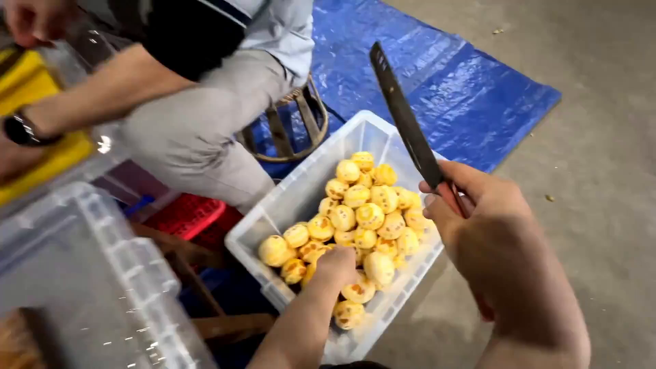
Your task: People are slicing oranges and removing seeds/pulp on cutting boards in a food production setting.
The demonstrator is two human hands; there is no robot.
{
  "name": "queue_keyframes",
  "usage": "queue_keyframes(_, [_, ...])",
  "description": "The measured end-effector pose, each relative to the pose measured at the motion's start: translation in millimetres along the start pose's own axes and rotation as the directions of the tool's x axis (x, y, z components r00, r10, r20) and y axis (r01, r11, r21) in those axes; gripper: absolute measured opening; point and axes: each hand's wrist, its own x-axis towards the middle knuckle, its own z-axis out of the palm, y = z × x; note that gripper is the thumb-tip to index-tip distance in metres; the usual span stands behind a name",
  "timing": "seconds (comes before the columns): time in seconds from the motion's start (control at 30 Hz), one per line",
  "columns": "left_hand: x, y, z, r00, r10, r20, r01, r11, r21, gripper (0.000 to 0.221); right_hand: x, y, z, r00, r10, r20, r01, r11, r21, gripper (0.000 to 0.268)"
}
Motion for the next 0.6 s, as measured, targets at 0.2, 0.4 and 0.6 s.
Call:
queue_keyframes(0.2, [40, 46, 36, 0.961, 0.264, 0.081, -0.261, 0.777, 0.573, 0.101, 32, 36, 14, 0.966, -0.244, -0.084, 0.256, 0.945, 0.201, 0.025])
queue_keyframes(0.4, [87, 63, 74, 0.931, 0.364, -0.038, -0.280, 0.775, 0.567, 0.035, 33, 26, 24, 0.923, -0.375, -0.084, 0.384, 0.914, 0.134, 0.021])
queue_keyframes(0.6, [68, 52, 56, 0.931, 0.284, -0.229, -0.207, 0.928, 0.309, 0.078, 10, 4, 29, 0.967, -0.241, -0.086, 0.250, 0.962, 0.112, 0.030])
